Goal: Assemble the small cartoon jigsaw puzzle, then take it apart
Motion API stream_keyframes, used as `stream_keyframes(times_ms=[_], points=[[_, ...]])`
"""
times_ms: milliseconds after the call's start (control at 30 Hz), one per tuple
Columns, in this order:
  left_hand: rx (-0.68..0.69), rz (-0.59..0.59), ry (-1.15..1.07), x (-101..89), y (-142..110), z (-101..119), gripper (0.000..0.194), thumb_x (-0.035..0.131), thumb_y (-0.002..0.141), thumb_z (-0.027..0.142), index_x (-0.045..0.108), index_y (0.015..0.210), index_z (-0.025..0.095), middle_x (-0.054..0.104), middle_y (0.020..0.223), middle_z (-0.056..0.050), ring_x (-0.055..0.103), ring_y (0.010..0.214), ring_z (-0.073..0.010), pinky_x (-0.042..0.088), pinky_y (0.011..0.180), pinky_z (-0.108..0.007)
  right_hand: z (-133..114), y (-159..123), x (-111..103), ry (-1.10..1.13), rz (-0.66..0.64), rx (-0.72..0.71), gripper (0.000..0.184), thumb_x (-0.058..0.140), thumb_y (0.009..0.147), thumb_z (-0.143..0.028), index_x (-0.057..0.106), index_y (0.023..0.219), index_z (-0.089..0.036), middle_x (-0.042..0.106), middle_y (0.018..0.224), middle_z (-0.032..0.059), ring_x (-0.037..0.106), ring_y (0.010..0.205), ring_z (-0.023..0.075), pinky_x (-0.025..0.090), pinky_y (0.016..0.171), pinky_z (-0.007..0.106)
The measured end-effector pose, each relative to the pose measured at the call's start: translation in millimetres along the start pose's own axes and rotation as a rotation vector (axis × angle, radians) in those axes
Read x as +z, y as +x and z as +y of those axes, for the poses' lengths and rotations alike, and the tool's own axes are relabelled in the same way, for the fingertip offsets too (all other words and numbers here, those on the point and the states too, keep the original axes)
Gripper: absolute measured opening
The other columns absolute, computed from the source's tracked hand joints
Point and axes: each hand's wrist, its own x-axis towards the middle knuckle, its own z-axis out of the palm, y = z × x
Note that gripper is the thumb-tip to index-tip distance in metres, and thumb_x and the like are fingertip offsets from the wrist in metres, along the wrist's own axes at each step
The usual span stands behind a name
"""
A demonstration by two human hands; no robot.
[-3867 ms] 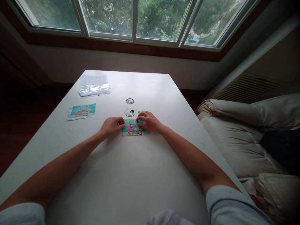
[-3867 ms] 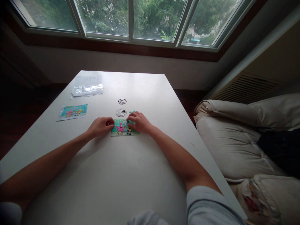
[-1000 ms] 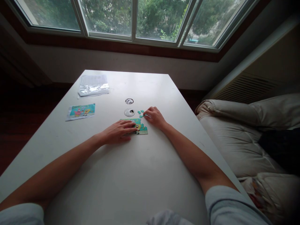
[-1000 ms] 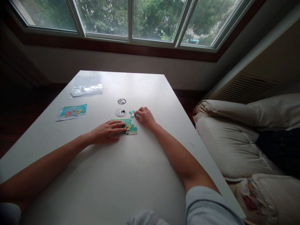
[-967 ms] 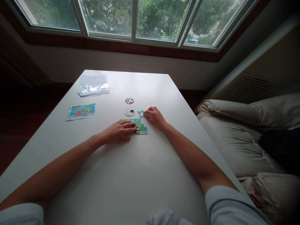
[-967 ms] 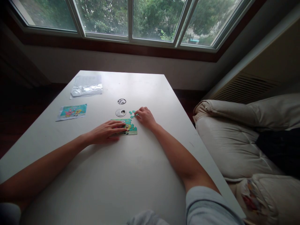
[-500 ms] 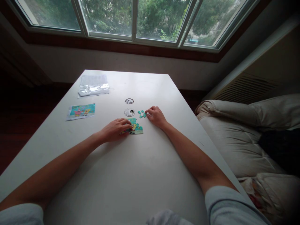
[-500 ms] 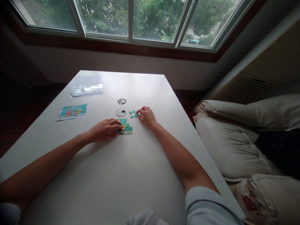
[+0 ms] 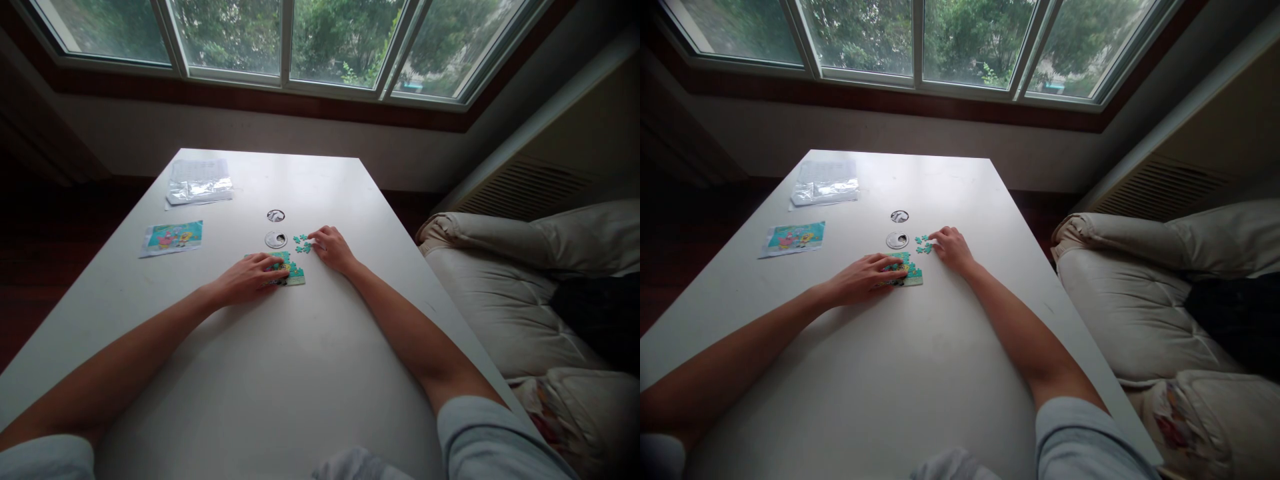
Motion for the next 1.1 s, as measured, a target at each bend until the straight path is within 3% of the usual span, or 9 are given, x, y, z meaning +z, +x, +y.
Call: stream_keyframes(times_ms=[67, 333, 500, 667, 767, 900, 1100], points=[[-0.001, -0.003, 0.007, -0.4, 0.4, 0.5, 0.044, 0.051, 0.102, 0.034, 0.052, 0.146, 0.035, 0.052, 0.146, -0.009, 0.051, 0.126, -0.0268, 0.043, 0.108, -0.044, 0.3, 0.2, -0.4, -0.016, -0.032, -0.027, 0.029, 0.063, 0.091, -0.019, 0.072, 0.116, -0.030, 0.064, 0.111, 0.0073, 0.053, 0.106, 0.0266, 0.046, 0.096, 0.043], [-0.010, -0.010, -0.007, -0.3, -0.4, -1.2, 0.041, 0.052, 0.101, 0.034, 0.056, 0.142, 0.035, 0.053, 0.145, -0.008, 0.050, 0.127, -0.0267, 0.043, 0.108, -0.043, -2.3, 1.1, -6.1, -0.033, -0.075, -0.027, 0.022, 0.064, 0.092, -0.023, 0.073, 0.111, -0.029, 0.063, 0.113, 0.0077, 0.054, 0.107, 0.0268, 0.045, 0.097, 0.043], [-0.018, -0.005, -0.019, 0.0, -0.7, -1.5, 0.041, 0.053, 0.101, 0.033, 0.056, 0.142, 0.035, 0.053, 0.145, -0.007, 0.050, 0.127, -0.0268, 0.043, 0.108, -0.044, -4.4, 1.1, -6.9, -0.027, -0.071, -0.003, 0.011, 0.067, 0.090, -0.029, 0.071, 0.099, -0.025, 0.063, 0.110, 0.0076, 0.054, 0.105, 0.0267, 0.045, 0.096, 0.043], [-0.024, -0.007, -0.021, -0.7, 0.1, -0.2, 0.041, 0.054, 0.100, 0.032, 0.056, 0.142, 0.035, 0.053, 0.145, -0.007, 0.050, 0.127, -0.0269, 0.043, 0.108, -0.044, -6.0, 0.5, -4.3, -0.024, -0.041, 0.018, 0.011, 0.067, 0.090, -0.035, 0.069, 0.092, -0.024, 0.063, 0.108, 0.0076, 0.054, 0.104, 0.0266, 0.045, 0.094, 0.043], [-0.026, -0.008, -0.024, -1.3, 0.1, 1.1, 0.041, 0.053, 0.100, 0.032, 0.056, 0.141, 0.035, 0.054, 0.145, -0.007, 0.050, 0.127, -0.0267, 0.044, 0.108, -0.044, -5.3, 1.0, -1.9, -0.016, -0.020, 0.026, 0.014, 0.061, 0.094, -0.030, 0.071, 0.103, -0.024, 0.064, 0.107, 0.0078, 0.054, 0.103, 0.0261, 0.045, 0.095, 0.042], [-0.036, -0.002, -0.030, -1.6, -0.3, 2.4, 0.041, 0.054, 0.100, 0.032, 0.057, 0.141, 0.035, 0.054, 0.144, -0.007, 0.050, 0.127, -0.0267, 0.044, 0.108, -0.044, -3.2, 2.7, 0.9, -0.046, -0.042, -0.010, 0.033, 0.053, 0.095, -0.017, 0.070, 0.122, -0.028, 0.065, 0.114, 0.0080, 0.053, 0.108, 0.0264, 0.045, 0.097, 0.043], [-0.031, 0.017, -0.049, -1.0, -0.7, 0.9, 0.042, 0.054, 0.100, 0.033, 0.057, 0.142, 0.036, 0.054, 0.144, -0.007, 0.050, 0.127, -0.0267, 0.043, 0.107, -0.044, -0.2, 2.5, -0.9, -0.060, -0.019, 0.010, 0.025, 0.058, 0.094, -0.020, 0.072, 0.114, -0.027, 0.065, 0.116, 0.0085, 0.052, 0.112, 0.0281, 0.046, 0.098, 0.045]])
